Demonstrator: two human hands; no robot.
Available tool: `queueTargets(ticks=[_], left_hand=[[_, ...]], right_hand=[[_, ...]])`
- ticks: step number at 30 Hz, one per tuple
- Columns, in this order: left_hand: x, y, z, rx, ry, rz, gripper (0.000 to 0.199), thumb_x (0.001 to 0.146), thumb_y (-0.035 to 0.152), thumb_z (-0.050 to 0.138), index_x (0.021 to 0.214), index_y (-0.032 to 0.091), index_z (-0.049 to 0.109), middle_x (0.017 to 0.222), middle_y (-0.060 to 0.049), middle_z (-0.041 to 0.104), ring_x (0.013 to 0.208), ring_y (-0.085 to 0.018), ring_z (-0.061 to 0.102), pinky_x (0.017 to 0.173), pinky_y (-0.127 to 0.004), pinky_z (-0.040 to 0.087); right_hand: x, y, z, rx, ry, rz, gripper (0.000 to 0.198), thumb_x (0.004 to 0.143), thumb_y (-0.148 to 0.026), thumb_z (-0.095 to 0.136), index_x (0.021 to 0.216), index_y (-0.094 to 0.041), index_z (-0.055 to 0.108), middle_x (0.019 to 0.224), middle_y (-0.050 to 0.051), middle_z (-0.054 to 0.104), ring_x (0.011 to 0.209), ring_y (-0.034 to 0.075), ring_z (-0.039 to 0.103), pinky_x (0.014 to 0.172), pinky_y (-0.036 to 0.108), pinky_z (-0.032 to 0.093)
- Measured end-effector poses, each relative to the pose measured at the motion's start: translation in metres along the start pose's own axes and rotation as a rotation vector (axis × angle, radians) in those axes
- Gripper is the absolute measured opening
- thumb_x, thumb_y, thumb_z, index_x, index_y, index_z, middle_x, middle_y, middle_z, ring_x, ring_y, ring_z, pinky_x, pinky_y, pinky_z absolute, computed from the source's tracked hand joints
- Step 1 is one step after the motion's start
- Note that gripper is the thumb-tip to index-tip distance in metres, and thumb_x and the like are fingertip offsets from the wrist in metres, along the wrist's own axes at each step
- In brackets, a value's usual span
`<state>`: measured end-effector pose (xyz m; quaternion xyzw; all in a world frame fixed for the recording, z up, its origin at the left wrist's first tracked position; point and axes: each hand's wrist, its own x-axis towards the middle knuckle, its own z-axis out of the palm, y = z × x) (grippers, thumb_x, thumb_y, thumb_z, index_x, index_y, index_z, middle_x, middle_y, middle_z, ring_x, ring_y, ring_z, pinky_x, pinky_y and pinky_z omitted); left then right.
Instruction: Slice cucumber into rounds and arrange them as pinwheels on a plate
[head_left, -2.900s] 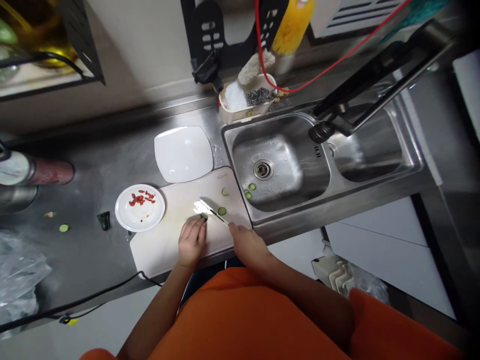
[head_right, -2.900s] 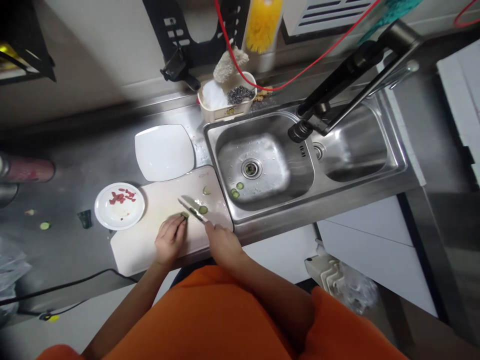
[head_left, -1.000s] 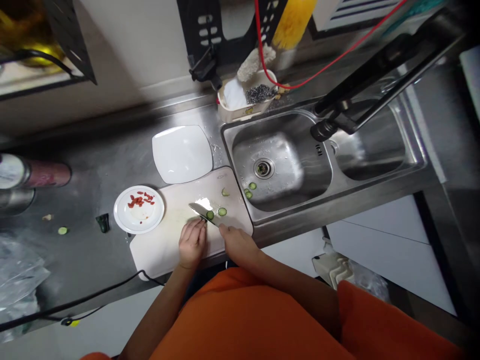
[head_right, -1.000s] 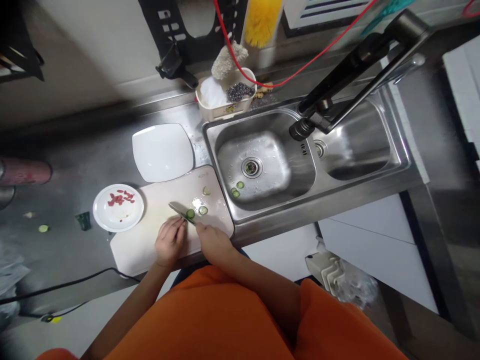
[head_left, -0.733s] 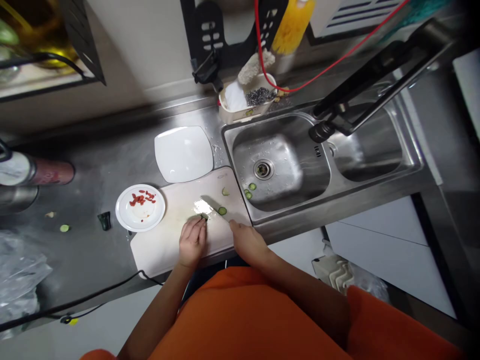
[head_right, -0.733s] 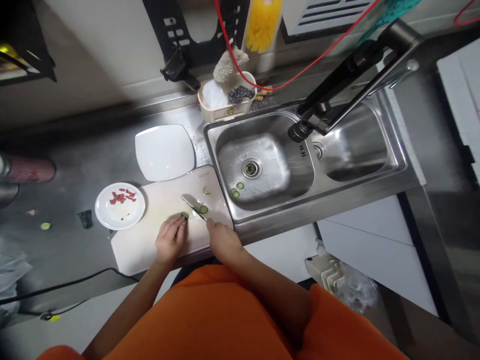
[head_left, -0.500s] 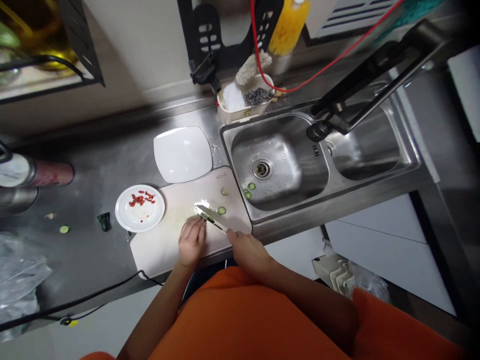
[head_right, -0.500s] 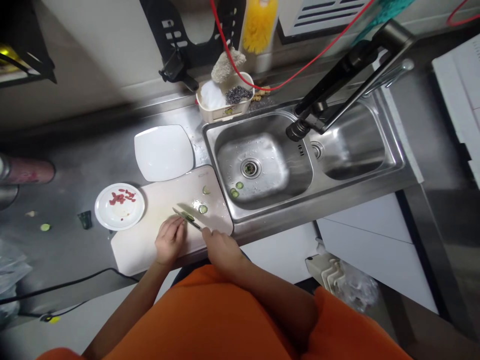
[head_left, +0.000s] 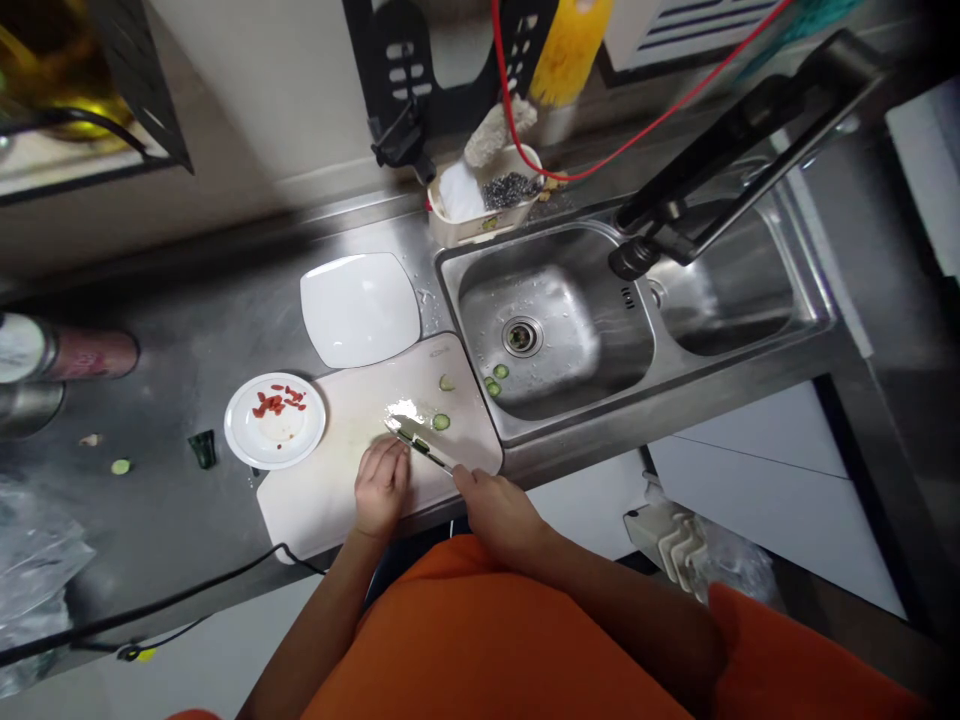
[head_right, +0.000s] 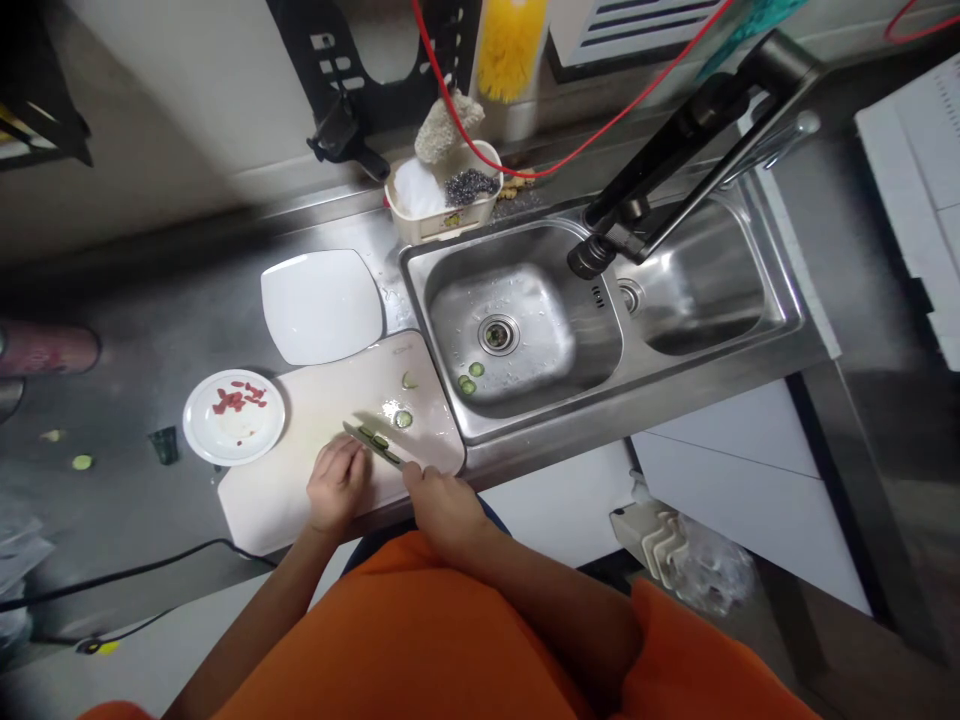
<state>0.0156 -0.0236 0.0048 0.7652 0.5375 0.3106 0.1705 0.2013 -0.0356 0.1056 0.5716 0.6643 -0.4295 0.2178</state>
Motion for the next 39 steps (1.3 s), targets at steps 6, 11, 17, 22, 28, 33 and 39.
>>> queueTargets(ticks=[6, 11, 17, 22, 28, 33, 39], left_hand=[[0.000, 0.000, 0.000, 0.005, -0.001, -0.001, 0.014, 0.086, 0.015, 0.053, 0.094, 0.016, 0.064, 0.094, -0.008, 0.068, 0.098, -0.019, 0.061, 0.092, -0.038, 0.049], [0.001, 0.001, -0.001, 0.005, -0.010, -0.010, 0.014, 0.087, 0.016, 0.052, 0.094, 0.016, 0.064, 0.094, -0.009, 0.068, 0.098, -0.019, 0.061, 0.092, -0.039, 0.049], [0.002, 0.002, -0.002, 0.002, -0.021, -0.005, 0.015, 0.087, 0.015, 0.053, 0.096, 0.016, 0.064, 0.095, -0.009, 0.068, 0.098, -0.019, 0.062, 0.092, -0.040, 0.049], [0.001, 0.001, 0.000, -0.014, -0.020, -0.017, 0.016, 0.087, 0.016, 0.053, 0.096, 0.016, 0.065, 0.095, -0.009, 0.069, 0.098, -0.020, 0.062, 0.091, -0.040, 0.050], [0.001, 0.001, -0.001, -0.015, -0.025, -0.021, 0.018, 0.087, 0.015, 0.052, 0.099, 0.016, 0.065, 0.097, -0.009, 0.069, 0.098, -0.019, 0.062, 0.092, -0.039, 0.050], [0.000, 0.000, 0.000, -0.013, -0.023, -0.018, 0.018, 0.086, 0.014, 0.053, 0.100, 0.016, 0.065, 0.097, -0.008, 0.069, 0.097, -0.019, 0.062, 0.092, -0.039, 0.049], [0.000, -0.001, 0.001, -0.032, -0.028, -0.041, 0.019, 0.087, 0.015, 0.053, 0.102, 0.016, 0.065, 0.099, -0.009, 0.069, 0.099, -0.019, 0.062, 0.093, -0.038, 0.049]], right_hand=[[0.001, -0.001, 0.002, 0.023, 0.011, -0.007, 0.033, 0.086, -0.006, 0.031, 0.112, -0.017, 0.047, 0.090, 0.010, 0.064, 0.085, 0.022, 0.064, 0.065, 0.027, 0.045], [0.002, -0.003, -0.002, 0.032, -0.010, -0.007, 0.033, 0.087, -0.006, 0.030, 0.113, -0.017, 0.047, 0.093, 0.011, 0.064, 0.088, 0.022, 0.064, 0.067, 0.028, 0.046], [0.008, -0.005, -0.003, 0.037, -0.008, -0.020, 0.034, 0.088, -0.007, 0.029, 0.116, -0.017, 0.046, 0.095, 0.011, 0.064, 0.090, 0.022, 0.064, 0.071, 0.029, 0.046], [0.014, -0.006, -0.001, 0.033, 0.015, -0.026, 0.033, 0.088, -0.007, 0.029, 0.115, -0.017, 0.046, 0.095, 0.010, 0.064, 0.088, 0.020, 0.064, 0.070, 0.027, 0.047], [0.026, -0.008, 0.005, 0.033, 0.051, -0.042, 0.033, 0.089, -0.008, 0.027, 0.115, -0.016, 0.046, 0.094, 0.011, 0.064, 0.087, 0.021, 0.064, 0.070, 0.029, 0.047], [0.037, -0.012, 0.009, 0.031, 0.091, -0.056, 0.034, 0.089, -0.007, 0.027, 0.114, -0.015, 0.048, 0.095, 0.012, 0.064, 0.089, 0.021, 0.064, 0.073, 0.029, 0.047], [0.039, -0.010, 0.008, 0.031, 0.102, -0.044, 0.036, 0.088, -0.006, 0.027, 0.116, -0.016, 0.048, 0.094, 0.011, 0.064, 0.088, 0.021, 0.064, 0.072, 0.030, 0.047]])
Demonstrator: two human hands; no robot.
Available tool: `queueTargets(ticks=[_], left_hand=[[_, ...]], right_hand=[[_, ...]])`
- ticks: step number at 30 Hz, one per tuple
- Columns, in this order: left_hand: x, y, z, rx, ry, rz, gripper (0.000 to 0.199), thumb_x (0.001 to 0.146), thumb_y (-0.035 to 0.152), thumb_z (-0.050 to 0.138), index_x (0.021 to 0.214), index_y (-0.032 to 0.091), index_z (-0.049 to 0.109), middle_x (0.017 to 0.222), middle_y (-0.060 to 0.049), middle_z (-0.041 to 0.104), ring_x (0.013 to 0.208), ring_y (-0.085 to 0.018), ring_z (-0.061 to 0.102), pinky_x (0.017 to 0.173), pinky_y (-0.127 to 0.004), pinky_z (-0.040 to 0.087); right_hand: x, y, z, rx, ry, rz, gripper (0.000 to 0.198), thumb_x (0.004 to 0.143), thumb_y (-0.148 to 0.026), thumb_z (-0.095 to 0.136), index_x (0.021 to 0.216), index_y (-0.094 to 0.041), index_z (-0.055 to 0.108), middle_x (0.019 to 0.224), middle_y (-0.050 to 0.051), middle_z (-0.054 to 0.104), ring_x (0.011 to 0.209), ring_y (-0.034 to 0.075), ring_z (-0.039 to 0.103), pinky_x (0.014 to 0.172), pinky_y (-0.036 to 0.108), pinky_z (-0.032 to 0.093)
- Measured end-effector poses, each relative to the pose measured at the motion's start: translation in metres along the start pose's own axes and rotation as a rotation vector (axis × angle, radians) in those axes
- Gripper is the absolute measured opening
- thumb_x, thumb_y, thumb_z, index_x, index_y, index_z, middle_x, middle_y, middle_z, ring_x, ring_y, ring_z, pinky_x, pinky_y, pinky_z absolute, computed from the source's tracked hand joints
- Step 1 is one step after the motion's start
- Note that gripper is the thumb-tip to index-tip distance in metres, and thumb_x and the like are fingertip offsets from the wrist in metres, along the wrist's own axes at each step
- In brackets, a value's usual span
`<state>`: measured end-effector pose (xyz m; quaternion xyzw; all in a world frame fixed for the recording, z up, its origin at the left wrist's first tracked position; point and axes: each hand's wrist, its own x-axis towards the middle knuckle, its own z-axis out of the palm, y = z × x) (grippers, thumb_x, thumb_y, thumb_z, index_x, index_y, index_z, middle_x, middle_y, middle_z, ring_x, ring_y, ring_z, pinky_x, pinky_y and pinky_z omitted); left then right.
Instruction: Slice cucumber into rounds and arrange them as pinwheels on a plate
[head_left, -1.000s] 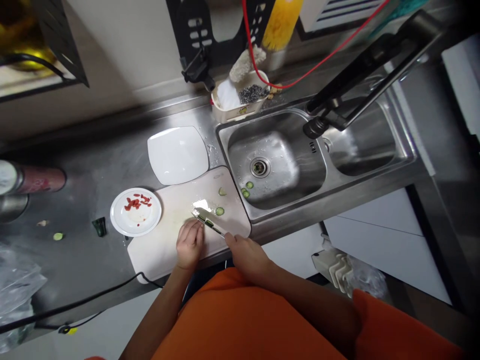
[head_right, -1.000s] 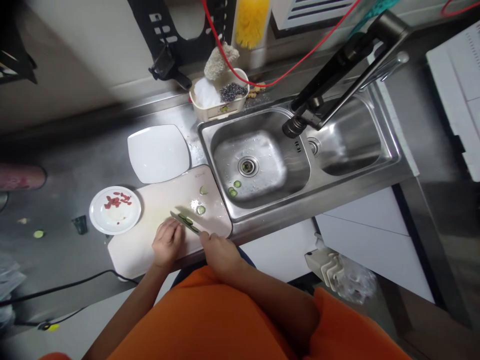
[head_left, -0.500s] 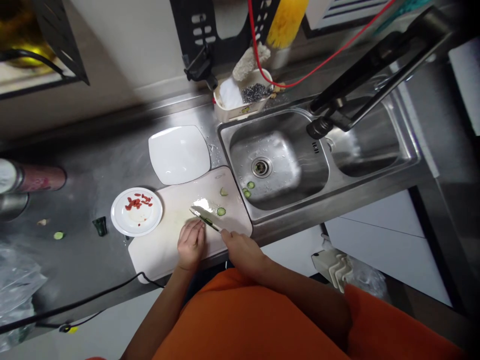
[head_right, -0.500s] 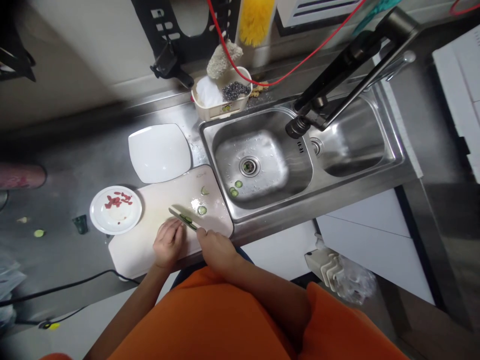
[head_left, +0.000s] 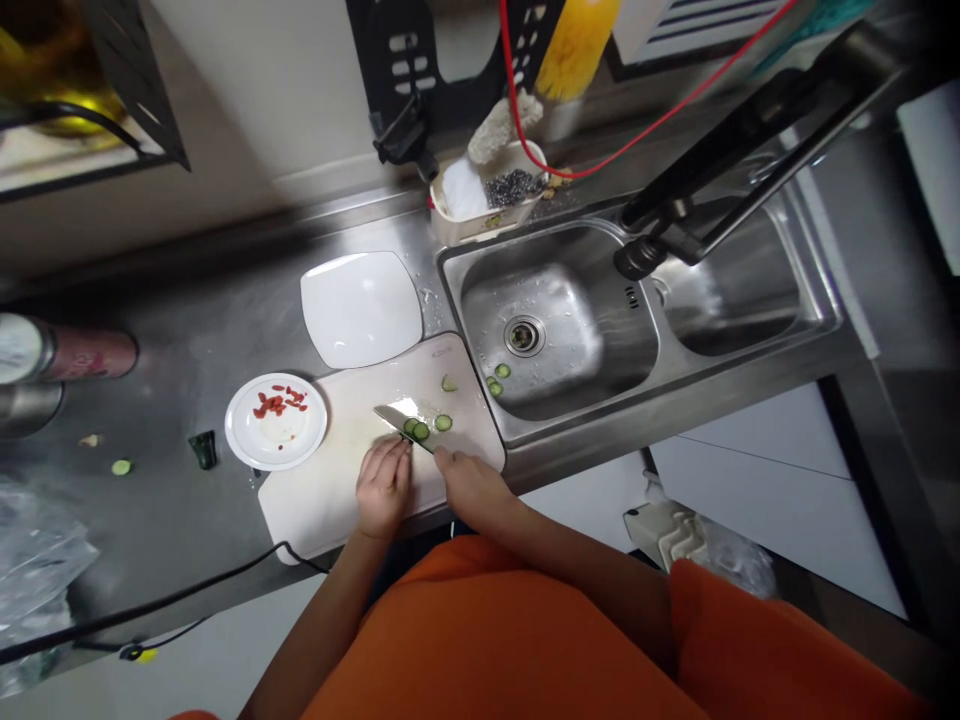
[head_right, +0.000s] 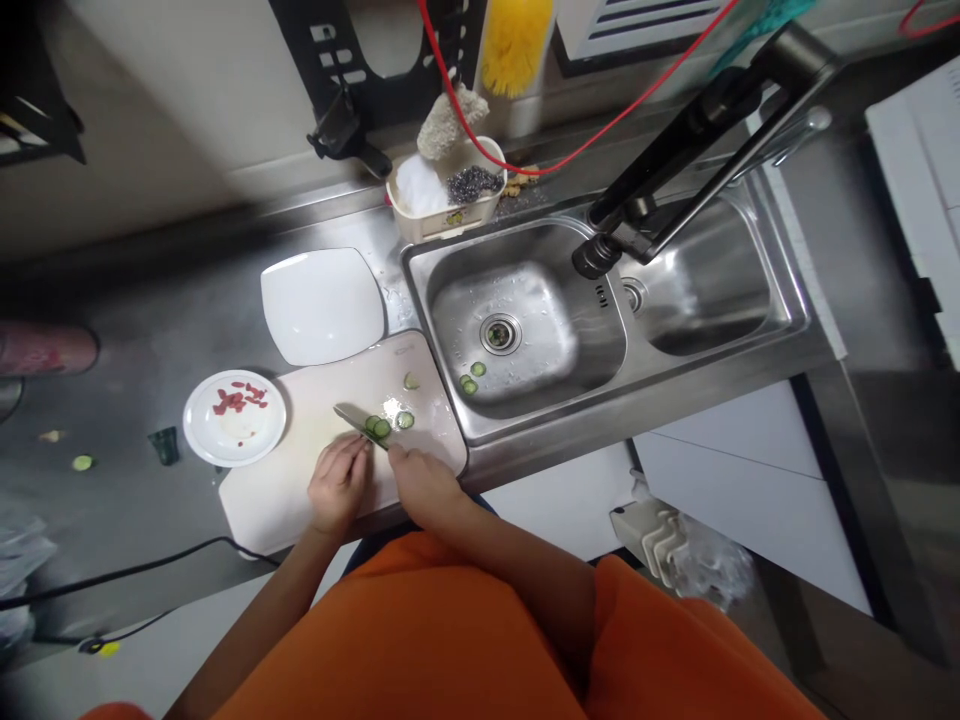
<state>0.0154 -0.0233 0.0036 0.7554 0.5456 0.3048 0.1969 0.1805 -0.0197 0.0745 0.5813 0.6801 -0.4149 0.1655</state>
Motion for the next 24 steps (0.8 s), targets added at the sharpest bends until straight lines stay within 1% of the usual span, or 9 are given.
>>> queueTargets(ticks=[4, 7, 9, 16, 19, 24], left_hand=[[0.003, 0.001, -0.003, 0.008, -0.024, -0.026, 0.020, 0.088, 0.017, 0.052, 0.103, 0.017, 0.065, 0.102, -0.009, 0.068, 0.100, -0.019, 0.061, 0.092, -0.039, 0.049], [0.003, 0.001, -0.006, 0.018, -0.051, -0.013, 0.022, 0.087, 0.017, 0.051, 0.105, 0.018, 0.065, 0.104, -0.009, 0.068, 0.104, -0.020, 0.060, 0.094, -0.040, 0.048], [0.002, 0.001, -0.007, 0.019, -0.065, -0.003, 0.023, 0.088, 0.016, 0.051, 0.106, 0.018, 0.065, 0.105, -0.009, 0.067, 0.105, -0.020, 0.059, 0.095, -0.041, 0.048], [0.002, -0.001, -0.007, 0.024, -0.038, 0.023, 0.021, 0.087, 0.018, 0.053, 0.105, 0.017, 0.064, 0.101, -0.009, 0.068, 0.099, -0.019, 0.061, 0.093, -0.039, 0.049], [0.001, -0.002, -0.006, 0.038, -0.028, 0.034, 0.019, 0.088, 0.019, 0.052, 0.101, 0.017, 0.065, 0.098, -0.009, 0.068, 0.099, -0.020, 0.061, 0.092, -0.039, 0.049], [-0.001, -0.003, -0.004, 0.047, -0.010, 0.035, 0.018, 0.088, 0.021, 0.051, 0.099, 0.017, 0.065, 0.096, -0.009, 0.068, 0.098, -0.020, 0.062, 0.091, -0.040, 0.049]], right_hand=[[-0.005, 0.009, -0.006, -0.006, -0.011, 0.048, 0.036, 0.086, -0.006, 0.031, 0.115, -0.017, 0.049, 0.093, 0.011, 0.065, 0.090, 0.021, 0.064, 0.072, 0.028, 0.047], [-0.010, 0.016, -0.012, -0.014, -0.004, 0.120, 0.039, 0.086, -0.006, 0.032, 0.120, -0.017, 0.046, 0.095, 0.011, 0.065, 0.093, 0.023, 0.063, 0.073, 0.029, 0.046], [-0.014, 0.017, -0.015, -0.019, -0.003, 0.136, 0.040, 0.085, -0.006, 0.033, 0.123, -0.017, 0.044, 0.096, 0.011, 0.065, 0.093, 0.024, 0.063, 0.073, 0.030, 0.046], [-0.030, 0.006, -0.012, -0.036, -0.055, 0.061, 0.038, 0.083, -0.004, 0.035, 0.116, -0.018, 0.046, 0.093, 0.010, 0.065, 0.087, 0.021, 0.064, 0.069, 0.026, 0.046], [-0.035, 0.005, -0.009, -0.045, -0.057, 0.032, 0.036, 0.083, -0.003, 0.034, 0.115, -0.017, 0.046, 0.091, 0.010, 0.064, 0.085, 0.022, 0.065, 0.065, 0.027, 0.046], [-0.039, 0.007, -0.009, -0.044, -0.063, 0.037, 0.031, 0.086, -0.004, 0.034, 0.112, -0.018, 0.046, 0.091, 0.010, 0.064, 0.082, 0.021, 0.065, 0.063, 0.027, 0.045]])
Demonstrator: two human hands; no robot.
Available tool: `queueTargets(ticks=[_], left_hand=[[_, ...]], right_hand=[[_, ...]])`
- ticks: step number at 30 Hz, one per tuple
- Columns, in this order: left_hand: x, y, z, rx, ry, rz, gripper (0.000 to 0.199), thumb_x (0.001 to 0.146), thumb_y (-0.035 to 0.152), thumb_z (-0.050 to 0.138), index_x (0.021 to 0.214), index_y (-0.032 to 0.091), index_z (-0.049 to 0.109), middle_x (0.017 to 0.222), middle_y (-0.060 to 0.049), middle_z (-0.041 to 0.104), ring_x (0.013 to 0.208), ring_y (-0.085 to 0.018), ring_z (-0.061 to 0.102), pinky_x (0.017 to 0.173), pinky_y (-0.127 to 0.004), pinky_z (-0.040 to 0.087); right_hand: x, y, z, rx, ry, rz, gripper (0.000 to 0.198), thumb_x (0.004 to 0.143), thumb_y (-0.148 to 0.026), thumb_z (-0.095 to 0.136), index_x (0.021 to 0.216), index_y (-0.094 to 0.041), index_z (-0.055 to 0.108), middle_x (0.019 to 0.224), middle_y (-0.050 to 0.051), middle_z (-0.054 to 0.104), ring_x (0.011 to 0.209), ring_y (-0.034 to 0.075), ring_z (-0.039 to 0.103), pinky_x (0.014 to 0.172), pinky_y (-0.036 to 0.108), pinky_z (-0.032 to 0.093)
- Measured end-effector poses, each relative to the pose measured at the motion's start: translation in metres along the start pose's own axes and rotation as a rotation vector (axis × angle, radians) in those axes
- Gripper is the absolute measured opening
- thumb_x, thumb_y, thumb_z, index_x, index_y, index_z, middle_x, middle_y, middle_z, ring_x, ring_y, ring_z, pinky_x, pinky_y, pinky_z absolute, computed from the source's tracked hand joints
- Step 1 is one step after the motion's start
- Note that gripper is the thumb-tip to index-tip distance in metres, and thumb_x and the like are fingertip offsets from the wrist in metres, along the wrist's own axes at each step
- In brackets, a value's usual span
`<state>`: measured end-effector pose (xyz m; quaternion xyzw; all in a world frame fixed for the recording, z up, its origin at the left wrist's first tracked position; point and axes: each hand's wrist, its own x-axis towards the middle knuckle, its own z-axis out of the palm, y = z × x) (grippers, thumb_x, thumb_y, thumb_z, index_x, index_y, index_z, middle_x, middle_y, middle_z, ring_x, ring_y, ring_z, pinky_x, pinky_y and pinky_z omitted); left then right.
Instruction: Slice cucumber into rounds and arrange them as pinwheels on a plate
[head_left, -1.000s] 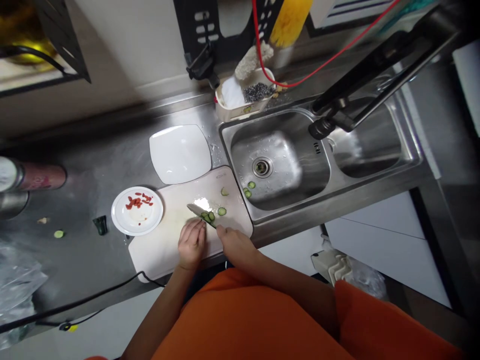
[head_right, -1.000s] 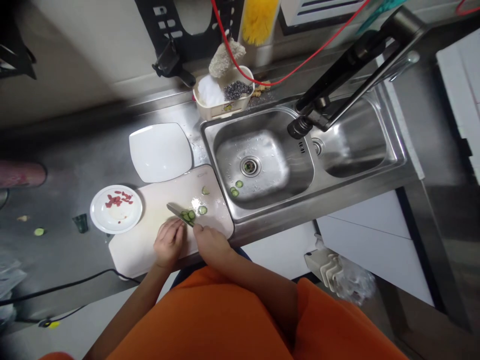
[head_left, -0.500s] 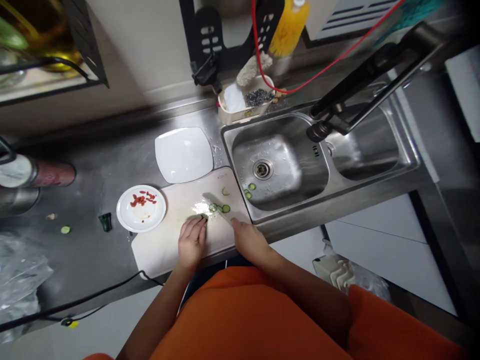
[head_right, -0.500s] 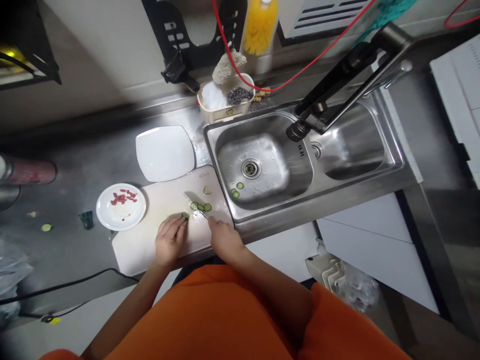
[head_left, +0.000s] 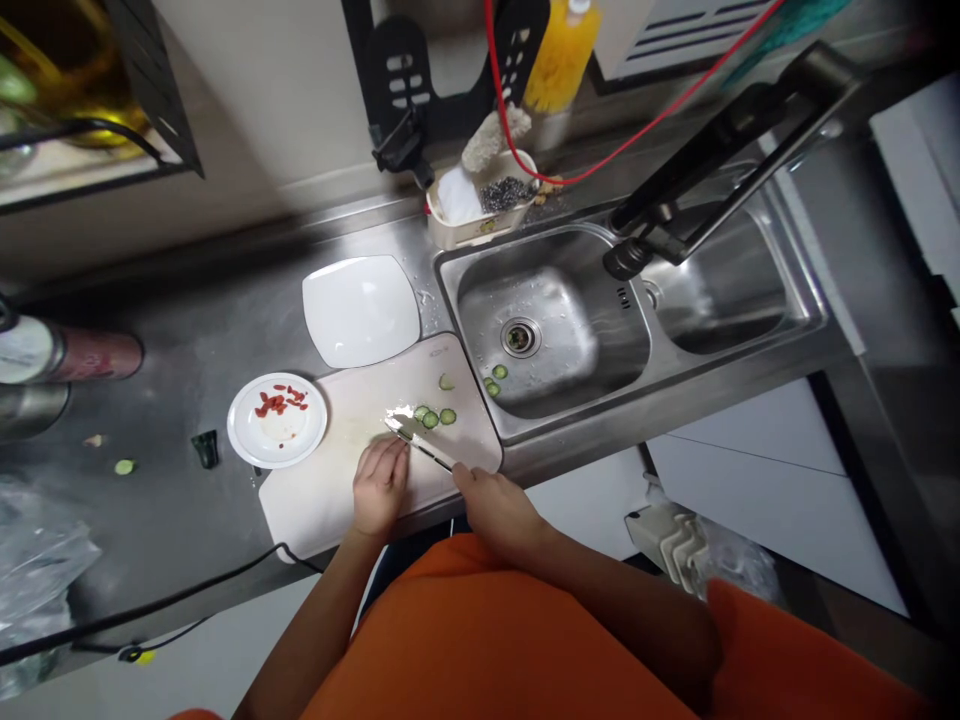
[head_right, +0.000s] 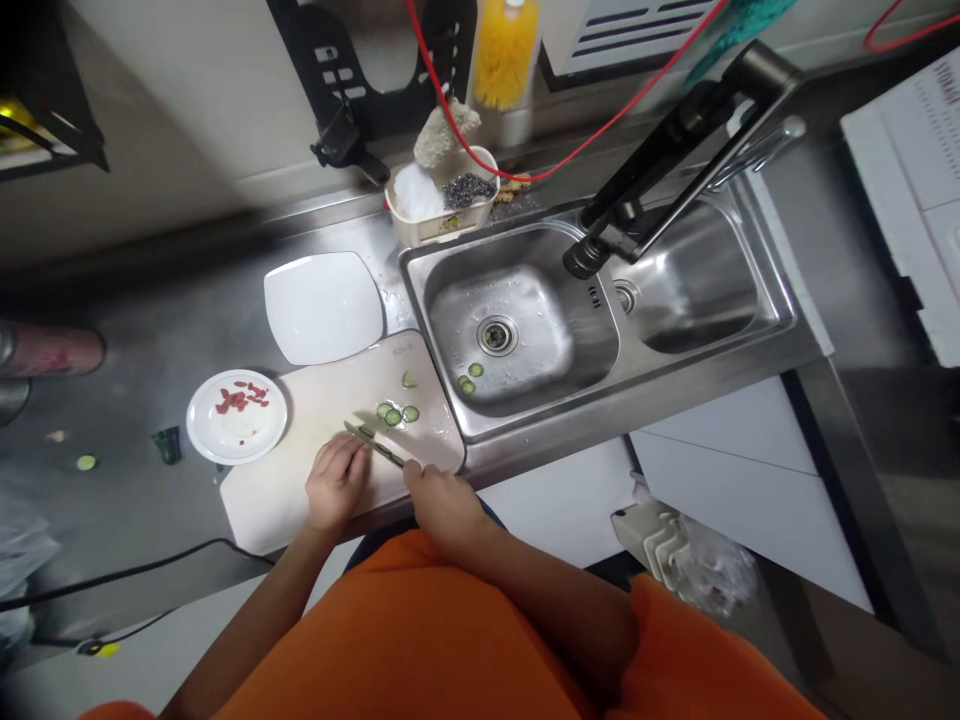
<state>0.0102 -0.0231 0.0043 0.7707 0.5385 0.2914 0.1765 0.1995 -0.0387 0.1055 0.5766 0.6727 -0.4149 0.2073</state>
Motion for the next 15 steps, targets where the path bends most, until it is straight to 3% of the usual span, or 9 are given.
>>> queueTargets(ticks=[15], left_hand=[[0.0006, 0.0003, 0.0002, -0.005, 0.002, 0.005, 0.016, 0.087, 0.018, 0.053, 0.097, 0.017, 0.065, 0.095, -0.008, 0.068, 0.097, -0.019, 0.062, 0.091, -0.038, 0.049]], right_hand=[[0.0039, -0.0022, -0.0022, 0.020, -0.040, -0.007, 0.032, 0.086, -0.004, 0.033, 0.112, -0.016, 0.046, 0.092, 0.010, 0.064, 0.087, 0.022, 0.065, 0.067, 0.027, 0.046]])
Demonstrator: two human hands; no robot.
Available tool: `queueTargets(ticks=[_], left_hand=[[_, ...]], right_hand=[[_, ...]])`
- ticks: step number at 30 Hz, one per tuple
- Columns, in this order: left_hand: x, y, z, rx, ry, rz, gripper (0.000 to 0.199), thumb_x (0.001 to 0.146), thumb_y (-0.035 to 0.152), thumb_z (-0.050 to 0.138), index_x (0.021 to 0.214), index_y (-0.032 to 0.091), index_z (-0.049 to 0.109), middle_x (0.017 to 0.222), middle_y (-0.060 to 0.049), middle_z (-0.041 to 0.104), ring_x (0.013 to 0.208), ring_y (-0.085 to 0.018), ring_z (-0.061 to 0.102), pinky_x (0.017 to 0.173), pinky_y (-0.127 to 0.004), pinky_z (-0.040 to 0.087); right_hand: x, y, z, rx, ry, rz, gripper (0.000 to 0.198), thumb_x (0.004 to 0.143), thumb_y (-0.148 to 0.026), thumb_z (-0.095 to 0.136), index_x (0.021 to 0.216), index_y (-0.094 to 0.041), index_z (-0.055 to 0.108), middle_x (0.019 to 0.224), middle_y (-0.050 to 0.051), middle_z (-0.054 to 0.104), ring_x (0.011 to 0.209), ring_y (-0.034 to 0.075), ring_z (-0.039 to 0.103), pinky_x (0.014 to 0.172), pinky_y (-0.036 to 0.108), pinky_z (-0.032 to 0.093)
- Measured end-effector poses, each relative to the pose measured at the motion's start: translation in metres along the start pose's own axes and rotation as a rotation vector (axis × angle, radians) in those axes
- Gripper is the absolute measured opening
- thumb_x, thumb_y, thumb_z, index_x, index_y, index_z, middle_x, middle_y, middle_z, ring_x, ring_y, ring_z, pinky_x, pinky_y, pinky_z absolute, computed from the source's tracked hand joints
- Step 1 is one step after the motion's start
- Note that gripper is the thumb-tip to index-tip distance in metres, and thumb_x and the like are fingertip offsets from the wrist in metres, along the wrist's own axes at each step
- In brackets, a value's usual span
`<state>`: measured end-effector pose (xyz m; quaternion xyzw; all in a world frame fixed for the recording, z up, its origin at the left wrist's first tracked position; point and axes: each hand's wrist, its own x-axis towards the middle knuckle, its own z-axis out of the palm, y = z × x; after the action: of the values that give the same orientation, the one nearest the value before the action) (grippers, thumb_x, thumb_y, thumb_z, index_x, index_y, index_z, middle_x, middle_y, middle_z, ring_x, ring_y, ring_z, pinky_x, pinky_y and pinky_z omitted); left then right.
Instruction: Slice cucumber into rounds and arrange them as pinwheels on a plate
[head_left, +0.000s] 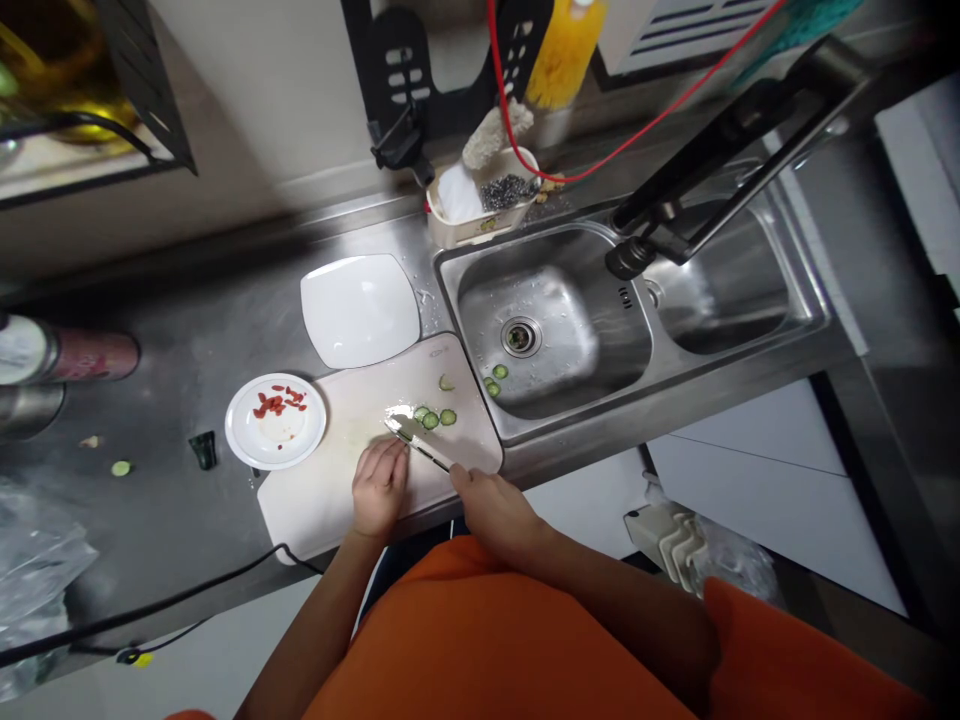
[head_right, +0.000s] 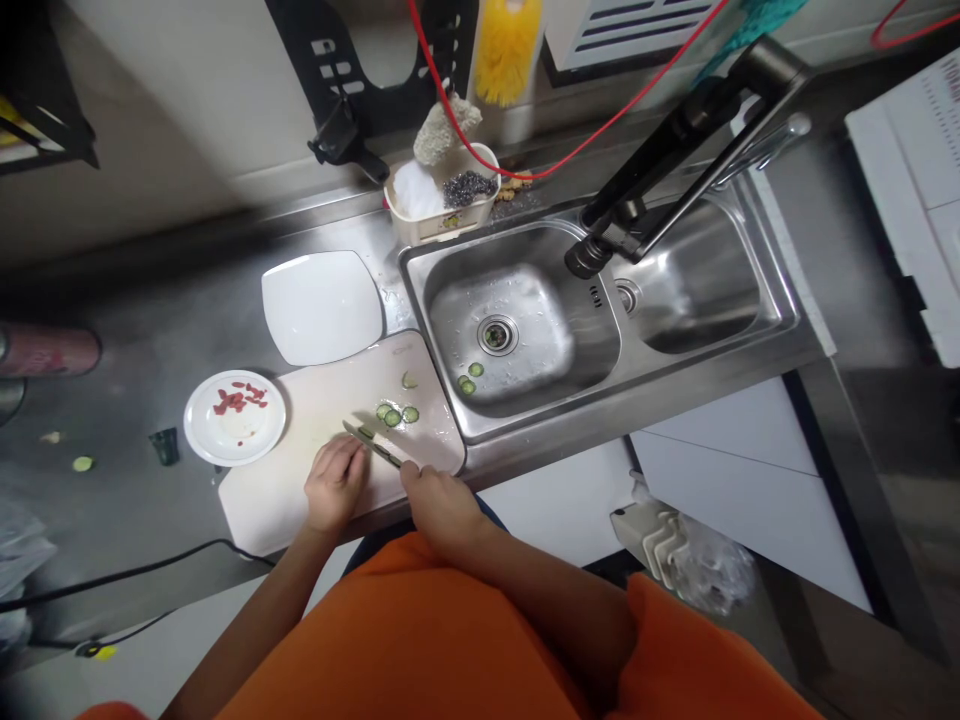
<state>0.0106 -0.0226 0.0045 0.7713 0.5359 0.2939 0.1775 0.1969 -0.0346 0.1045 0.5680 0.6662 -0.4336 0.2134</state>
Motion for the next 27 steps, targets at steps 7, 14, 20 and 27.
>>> queueTargets(ticks=[7, 14, 20, 27], left_hand=[[0.002, 0.002, -0.002, -0.009, -0.005, -0.002, 0.016, 0.087, 0.017, 0.053, 0.097, 0.017, 0.065, 0.096, -0.008, 0.069, 0.097, -0.019, 0.062, 0.091, -0.038, 0.048], [0.001, 0.002, -0.001, -0.015, -0.016, -0.014, 0.018, 0.088, 0.018, 0.052, 0.100, 0.016, 0.065, 0.098, -0.008, 0.069, 0.098, -0.019, 0.062, 0.093, -0.038, 0.048], [0.001, 0.002, -0.001, -0.013, -0.009, -0.006, 0.019, 0.086, 0.015, 0.055, 0.101, 0.016, 0.065, 0.098, -0.008, 0.069, 0.097, -0.019, 0.062, 0.090, -0.037, 0.050], [0.001, 0.003, -0.001, -0.009, -0.013, -0.004, 0.020, 0.085, 0.014, 0.056, 0.102, 0.016, 0.065, 0.099, -0.008, 0.069, 0.096, -0.019, 0.063, 0.091, -0.037, 0.050]], right_hand=[[0.008, -0.002, 0.002, -0.016, 0.041, -0.024, 0.033, 0.084, -0.003, 0.032, 0.111, -0.015, 0.046, 0.091, 0.010, 0.064, 0.086, 0.022, 0.065, 0.066, 0.028, 0.047], [0.020, -0.001, 0.007, -0.019, 0.096, -0.062, 0.033, 0.087, -0.005, 0.028, 0.113, -0.015, 0.047, 0.090, 0.010, 0.065, 0.084, 0.022, 0.065, 0.067, 0.028, 0.048], [0.038, -0.005, 0.012, -0.028, 0.154, -0.086, 0.033, 0.088, -0.006, 0.027, 0.112, -0.015, 0.049, 0.089, 0.011, 0.065, 0.084, 0.022, 0.065, 0.067, 0.028, 0.048], [0.042, -0.007, 0.011, -0.020, 0.156, -0.061, 0.036, 0.088, -0.006, 0.027, 0.114, -0.015, 0.050, 0.089, 0.010, 0.065, 0.084, 0.022, 0.065, 0.068, 0.029, 0.048]])
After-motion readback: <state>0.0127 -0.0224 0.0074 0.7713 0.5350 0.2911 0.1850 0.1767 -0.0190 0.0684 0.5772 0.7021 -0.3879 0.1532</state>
